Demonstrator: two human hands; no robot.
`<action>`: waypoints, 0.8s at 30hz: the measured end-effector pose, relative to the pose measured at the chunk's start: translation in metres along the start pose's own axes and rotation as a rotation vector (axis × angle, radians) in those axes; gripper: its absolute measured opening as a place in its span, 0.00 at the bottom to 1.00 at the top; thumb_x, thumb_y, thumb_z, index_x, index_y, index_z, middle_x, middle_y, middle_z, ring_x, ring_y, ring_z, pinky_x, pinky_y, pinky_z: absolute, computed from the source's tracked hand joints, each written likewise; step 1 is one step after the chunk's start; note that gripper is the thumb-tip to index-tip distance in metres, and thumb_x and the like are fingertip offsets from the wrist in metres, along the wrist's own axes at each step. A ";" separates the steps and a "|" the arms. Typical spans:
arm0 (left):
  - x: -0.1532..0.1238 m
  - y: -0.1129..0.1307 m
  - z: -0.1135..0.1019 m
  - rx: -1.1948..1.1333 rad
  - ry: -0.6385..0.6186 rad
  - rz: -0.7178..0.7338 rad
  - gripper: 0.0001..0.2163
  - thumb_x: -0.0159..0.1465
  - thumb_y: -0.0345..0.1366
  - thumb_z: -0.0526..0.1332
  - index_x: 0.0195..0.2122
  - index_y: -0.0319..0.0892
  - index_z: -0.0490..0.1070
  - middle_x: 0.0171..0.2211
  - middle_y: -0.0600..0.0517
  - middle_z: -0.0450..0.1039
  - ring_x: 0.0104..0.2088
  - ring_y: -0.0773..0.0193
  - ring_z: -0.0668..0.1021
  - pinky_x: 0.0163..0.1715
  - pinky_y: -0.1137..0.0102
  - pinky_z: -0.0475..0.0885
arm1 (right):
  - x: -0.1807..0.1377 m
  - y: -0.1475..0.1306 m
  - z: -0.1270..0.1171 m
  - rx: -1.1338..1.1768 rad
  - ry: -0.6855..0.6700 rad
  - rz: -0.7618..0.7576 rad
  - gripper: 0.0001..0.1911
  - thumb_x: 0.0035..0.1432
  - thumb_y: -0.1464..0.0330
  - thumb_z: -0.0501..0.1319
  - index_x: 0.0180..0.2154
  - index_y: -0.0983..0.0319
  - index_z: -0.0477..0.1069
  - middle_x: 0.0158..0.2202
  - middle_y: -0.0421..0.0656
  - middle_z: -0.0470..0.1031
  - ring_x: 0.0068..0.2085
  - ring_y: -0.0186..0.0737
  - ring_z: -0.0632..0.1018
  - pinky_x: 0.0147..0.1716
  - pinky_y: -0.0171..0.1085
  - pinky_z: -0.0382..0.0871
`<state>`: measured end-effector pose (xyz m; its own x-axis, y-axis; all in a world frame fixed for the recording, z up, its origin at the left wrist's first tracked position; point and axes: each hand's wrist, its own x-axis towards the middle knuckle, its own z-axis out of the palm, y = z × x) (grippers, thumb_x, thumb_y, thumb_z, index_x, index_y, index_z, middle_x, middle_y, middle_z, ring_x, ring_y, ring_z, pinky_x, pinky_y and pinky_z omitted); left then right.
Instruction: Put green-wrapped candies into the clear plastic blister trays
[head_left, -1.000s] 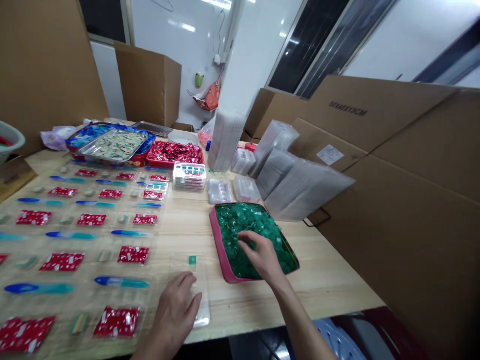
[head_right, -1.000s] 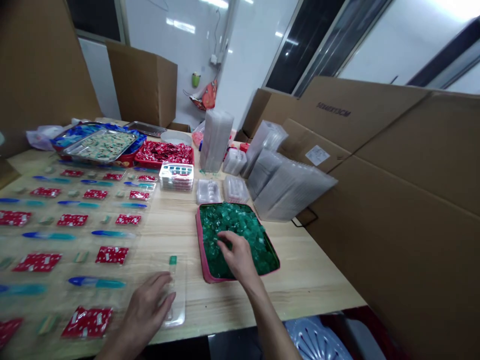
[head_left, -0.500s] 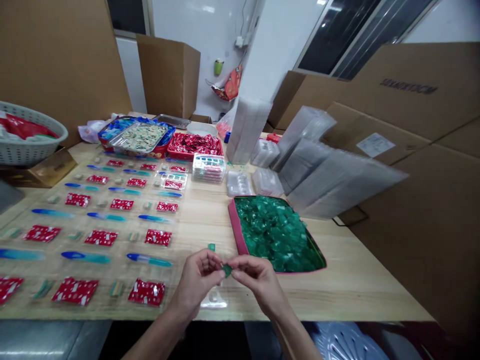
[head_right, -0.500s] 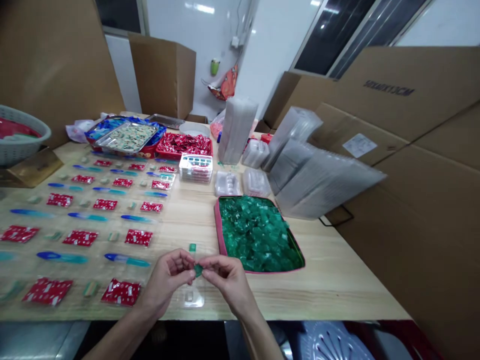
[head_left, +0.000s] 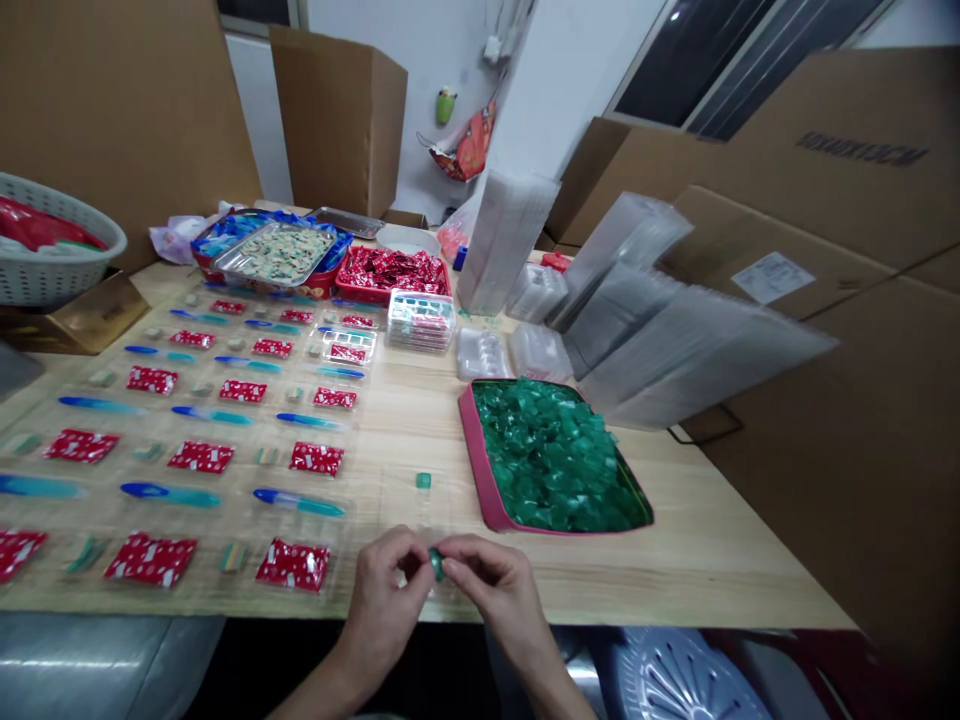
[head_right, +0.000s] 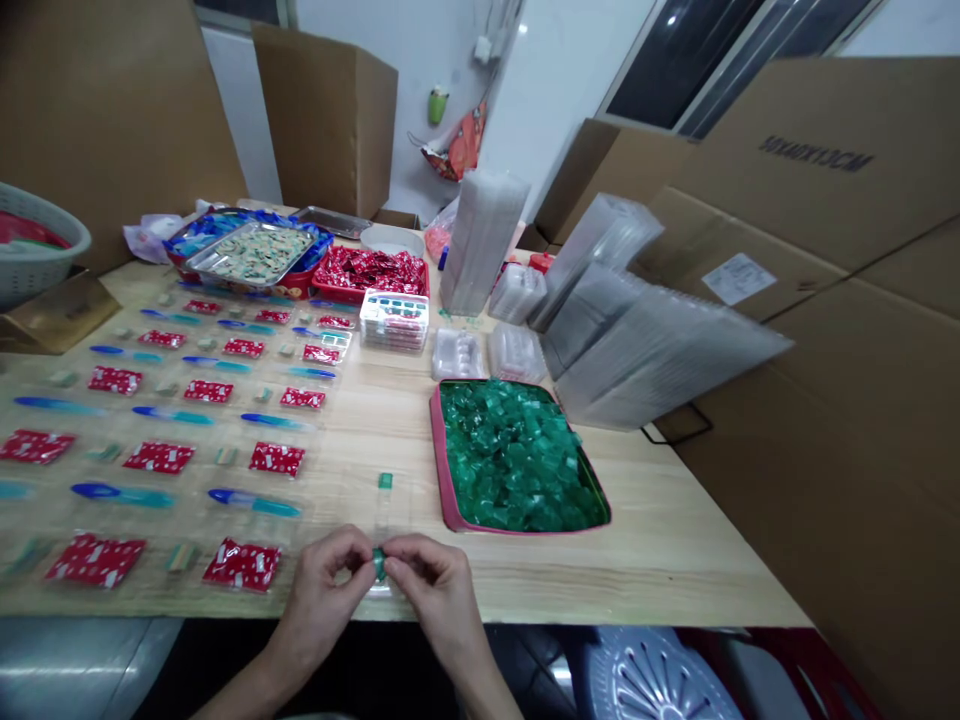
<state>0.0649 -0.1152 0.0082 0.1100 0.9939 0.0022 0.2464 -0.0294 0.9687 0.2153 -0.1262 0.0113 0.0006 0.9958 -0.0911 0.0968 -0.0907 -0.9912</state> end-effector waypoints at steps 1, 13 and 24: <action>0.002 0.001 -0.002 0.017 -0.020 0.012 0.06 0.53 0.28 0.58 0.21 0.40 0.70 0.20 0.54 0.69 0.24 0.67 0.71 0.25 0.74 0.65 | 0.004 0.000 0.000 -0.027 0.008 -0.025 0.07 0.49 0.64 0.67 0.30 0.60 0.79 0.29 0.44 0.80 0.31 0.42 0.79 0.31 0.36 0.74; 0.006 -0.006 -0.003 0.533 -0.172 0.175 0.08 0.59 0.29 0.55 0.35 0.41 0.72 0.36 0.46 0.73 0.38 0.56 0.75 0.40 0.63 0.72 | 0.065 0.014 0.007 -0.810 -0.124 -0.487 0.11 0.58 0.77 0.55 0.30 0.61 0.74 0.32 0.44 0.76 0.36 0.40 0.75 0.37 0.36 0.69; 0.008 -0.016 -0.005 0.548 -0.180 0.271 0.07 0.61 0.32 0.54 0.34 0.42 0.72 0.36 0.46 0.74 0.37 0.56 0.76 0.37 0.63 0.73 | 0.036 -0.024 -0.041 -0.851 0.058 -0.478 0.11 0.60 0.76 0.53 0.37 0.60 0.72 0.38 0.46 0.75 0.39 0.40 0.75 0.39 0.35 0.67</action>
<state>0.0569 -0.1067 -0.0063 0.3861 0.9116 0.1414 0.6388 -0.3748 0.6719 0.2543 -0.0880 0.0356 -0.1785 0.9272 0.3294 0.7853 0.3360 -0.5200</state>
